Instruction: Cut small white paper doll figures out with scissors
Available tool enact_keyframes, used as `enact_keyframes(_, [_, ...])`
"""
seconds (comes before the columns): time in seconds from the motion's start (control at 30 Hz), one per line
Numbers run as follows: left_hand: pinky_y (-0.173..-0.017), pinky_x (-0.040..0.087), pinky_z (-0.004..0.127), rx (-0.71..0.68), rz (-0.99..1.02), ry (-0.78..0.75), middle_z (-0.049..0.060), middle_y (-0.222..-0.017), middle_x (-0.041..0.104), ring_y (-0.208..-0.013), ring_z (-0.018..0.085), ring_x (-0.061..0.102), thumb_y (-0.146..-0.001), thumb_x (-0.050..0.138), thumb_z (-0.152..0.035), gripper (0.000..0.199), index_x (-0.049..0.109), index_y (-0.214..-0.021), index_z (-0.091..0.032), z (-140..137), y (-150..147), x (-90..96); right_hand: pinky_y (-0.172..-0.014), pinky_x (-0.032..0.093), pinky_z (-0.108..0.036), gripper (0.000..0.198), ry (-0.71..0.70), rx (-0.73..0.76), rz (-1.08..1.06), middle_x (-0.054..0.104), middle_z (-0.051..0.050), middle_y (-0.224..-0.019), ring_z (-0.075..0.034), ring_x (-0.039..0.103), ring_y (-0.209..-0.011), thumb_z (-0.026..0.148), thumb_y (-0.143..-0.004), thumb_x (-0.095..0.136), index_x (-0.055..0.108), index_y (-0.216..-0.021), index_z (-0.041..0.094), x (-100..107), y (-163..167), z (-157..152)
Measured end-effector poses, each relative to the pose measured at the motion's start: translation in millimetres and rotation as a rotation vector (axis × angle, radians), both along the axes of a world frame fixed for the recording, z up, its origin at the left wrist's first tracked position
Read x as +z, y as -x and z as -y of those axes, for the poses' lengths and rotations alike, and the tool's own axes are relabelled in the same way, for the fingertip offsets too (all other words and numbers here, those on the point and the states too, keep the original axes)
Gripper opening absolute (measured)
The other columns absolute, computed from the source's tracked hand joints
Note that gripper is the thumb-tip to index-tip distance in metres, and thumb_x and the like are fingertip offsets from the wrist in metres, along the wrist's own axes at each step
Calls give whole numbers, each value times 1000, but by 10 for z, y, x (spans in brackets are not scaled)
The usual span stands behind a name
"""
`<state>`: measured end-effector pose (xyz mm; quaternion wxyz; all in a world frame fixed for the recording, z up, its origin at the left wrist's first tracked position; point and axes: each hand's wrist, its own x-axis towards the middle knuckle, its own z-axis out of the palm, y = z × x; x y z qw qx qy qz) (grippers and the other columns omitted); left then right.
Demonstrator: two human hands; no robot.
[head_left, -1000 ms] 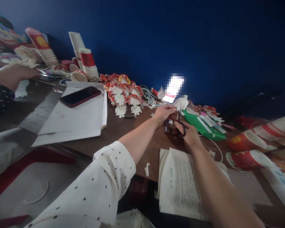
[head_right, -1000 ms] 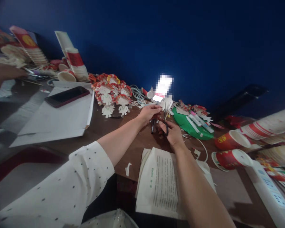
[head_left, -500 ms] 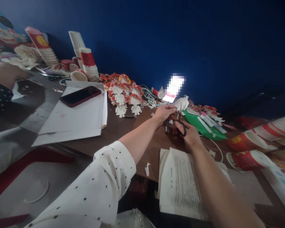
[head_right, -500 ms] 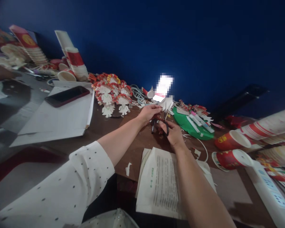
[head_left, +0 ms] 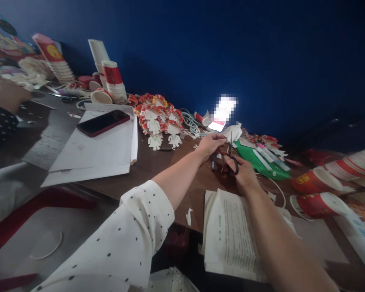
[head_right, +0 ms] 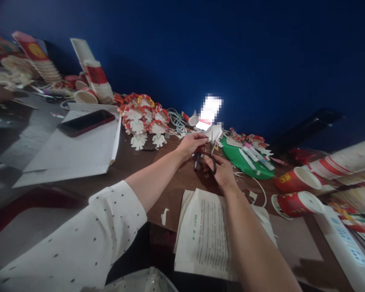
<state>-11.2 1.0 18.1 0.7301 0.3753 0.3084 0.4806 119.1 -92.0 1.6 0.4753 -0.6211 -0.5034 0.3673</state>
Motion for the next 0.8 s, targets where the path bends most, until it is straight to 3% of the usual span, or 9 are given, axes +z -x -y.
enact_keyframes(0.47, [-57, 43, 18, 5, -23, -38, -4, -60, 60, -50, 4, 53, -82, 70, -5, 10, 62, -80, -12, 10, 6, 14, -46, 39, -23, 49, -22, 23, 26, 60, 0, -58, -12, 52, -54, 64, -71, 80, 68, -69, 17, 26, 14, 15])
enact_keyframes(0.8, [-61, 44, 21, 19, -16, -18, -3, -63, 62, -54, 6, 55, -79, 73, -7, 10, 65, -78, -12, -4, 16, 2, -47, 40, -24, 56, -4, 13, -29, 61, 0, -60, -12, 52, -53, 64, -67, 82, 78, -93, 15, 3, 17, 4])
